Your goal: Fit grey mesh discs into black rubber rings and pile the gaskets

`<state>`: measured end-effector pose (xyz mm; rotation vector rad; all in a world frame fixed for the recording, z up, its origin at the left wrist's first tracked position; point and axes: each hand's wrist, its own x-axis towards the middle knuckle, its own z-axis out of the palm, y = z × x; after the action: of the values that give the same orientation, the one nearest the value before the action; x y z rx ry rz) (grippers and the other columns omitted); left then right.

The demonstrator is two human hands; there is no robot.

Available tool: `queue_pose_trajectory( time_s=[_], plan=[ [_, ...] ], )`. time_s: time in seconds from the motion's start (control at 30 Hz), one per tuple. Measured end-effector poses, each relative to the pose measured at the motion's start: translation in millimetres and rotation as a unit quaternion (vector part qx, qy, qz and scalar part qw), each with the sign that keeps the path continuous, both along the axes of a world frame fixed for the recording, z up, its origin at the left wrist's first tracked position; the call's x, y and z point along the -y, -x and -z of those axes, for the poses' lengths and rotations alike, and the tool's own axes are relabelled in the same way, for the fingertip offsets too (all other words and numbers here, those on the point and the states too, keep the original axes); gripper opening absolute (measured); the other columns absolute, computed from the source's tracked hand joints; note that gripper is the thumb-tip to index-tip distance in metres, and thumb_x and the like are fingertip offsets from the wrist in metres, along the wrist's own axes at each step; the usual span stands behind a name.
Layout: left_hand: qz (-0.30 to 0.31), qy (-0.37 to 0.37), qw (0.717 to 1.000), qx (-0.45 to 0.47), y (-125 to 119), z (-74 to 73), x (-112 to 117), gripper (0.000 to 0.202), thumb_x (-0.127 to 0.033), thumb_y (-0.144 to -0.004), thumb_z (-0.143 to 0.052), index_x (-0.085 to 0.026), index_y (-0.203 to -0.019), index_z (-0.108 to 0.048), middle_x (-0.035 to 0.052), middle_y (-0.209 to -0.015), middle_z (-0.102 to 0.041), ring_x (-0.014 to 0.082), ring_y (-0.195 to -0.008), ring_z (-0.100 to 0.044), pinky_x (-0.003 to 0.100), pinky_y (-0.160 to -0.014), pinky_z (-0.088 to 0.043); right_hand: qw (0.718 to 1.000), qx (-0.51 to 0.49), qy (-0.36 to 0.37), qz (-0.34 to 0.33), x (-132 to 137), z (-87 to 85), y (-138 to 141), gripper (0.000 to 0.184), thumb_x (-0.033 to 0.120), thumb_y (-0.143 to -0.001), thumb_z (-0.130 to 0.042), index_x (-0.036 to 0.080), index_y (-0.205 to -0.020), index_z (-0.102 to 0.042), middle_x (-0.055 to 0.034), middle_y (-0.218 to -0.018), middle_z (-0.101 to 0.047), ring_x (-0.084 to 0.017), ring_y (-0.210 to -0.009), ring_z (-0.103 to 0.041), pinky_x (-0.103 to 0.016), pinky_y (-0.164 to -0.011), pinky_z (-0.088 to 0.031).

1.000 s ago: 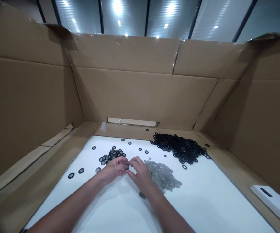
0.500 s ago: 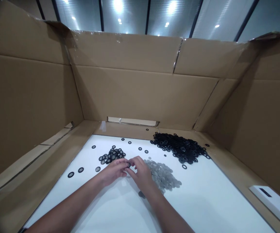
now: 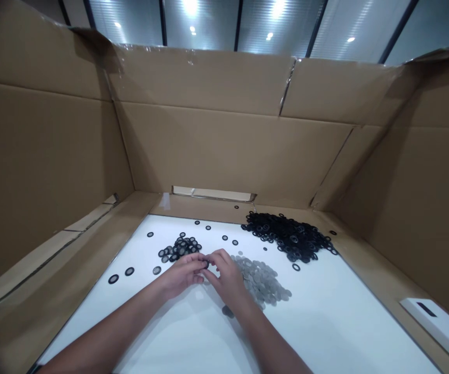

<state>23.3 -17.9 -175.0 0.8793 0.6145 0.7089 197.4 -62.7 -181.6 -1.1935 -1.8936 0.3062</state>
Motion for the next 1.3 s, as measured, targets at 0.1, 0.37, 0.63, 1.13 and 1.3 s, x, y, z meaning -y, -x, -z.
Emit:
queue_pose_trajectory(
  time_s=[0.1,0.37,0.63,1.13,1.3],
  plan=[
    [-0.008,-0.003,1.000,0.027,-1.4,-1.1,0.7,0.032,-0.028,-0.069,-0.087,-0.016,-0.089,-0.066,0.0036,-0.090,-0.066,0.0101,-0.071,-0.057,0.024,-0.066,-0.042,1.000,0.002,0.001,0.004,0.2,1.8,0.6,0.018,0.019,-0.093,-0.062,0.025,-0.110,-0.065,-0.0061,-0.100,-0.062,-0.021,-0.085,-0.061,-0.034,-0.071,-0.054],
    [-0.001,-0.017,0.999,0.049,-1.8,-4.2,2.0,0.027,-0.025,-0.072,-0.083,-0.014,-0.089,-0.065,0.0027,-0.084,-0.064,0.0093,-0.068,-0.054,0.024,-0.063,-0.038,1.000,0.001,0.007,-0.012,3.6,-2.5,3.3,0.027,0.018,-0.093,-0.063,0.026,-0.118,-0.064,-0.0065,-0.103,-0.061,-0.021,-0.085,-0.061,-0.033,-0.070,-0.054],
    [-0.020,-0.017,0.999,0.022,-3.1,-7.6,3.4,0.031,-0.025,-0.066,-0.086,-0.014,-0.086,-0.065,-0.0011,-0.075,-0.058,0.0096,-0.067,-0.051,0.024,-0.064,-0.037,1.000,0.007,0.014,-0.027,2.4,-2.7,-0.4,0.024,0.022,-0.095,-0.064,0.028,-0.118,-0.064,-0.0068,-0.108,-0.060,-0.022,-0.091,-0.063,-0.034,-0.072,-0.055],
    [-0.021,-0.021,1.000,-0.002,-2.9,-6.0,2.7,0.031,-0.023,-0.066,-0.083,-0.012,-0.090,-0.066,-0.0021,-0.071,-0.057,0.0086,-0.062,-0.049,0.024,-0.062,-0.035,1.000,0.003,0.024,0.005,-1.3,1.0,3.7,0.022,0.016,-0.087,-0.071,0.025,-0.103,-0.058,-0.0055,-0.106,-0.057,-0.022,-0.089,-0.059,-0.034,-0.072,-0.052],
    [-0.023,-0.026,0.999,0.001,-3.3,-3.6,1.5,0.031,-0.022,-0.068,-0.081,-0.012,-0.093,-0.067,-0.0006,-0.075,-0.060,0.0094,-0.065,-0.051,0.025,-0.065,-0.036,1.000,0.004,0.020,-0.012,0.1,-0.7,2.0,0.030,0.016,-0.089,-0.070,0.026,-0.114,-0.059,-0.0059,-0.110,-0.056,-0.022,-0.095,-0.060,-0.035,-0.078,-0.053]
  ],
)
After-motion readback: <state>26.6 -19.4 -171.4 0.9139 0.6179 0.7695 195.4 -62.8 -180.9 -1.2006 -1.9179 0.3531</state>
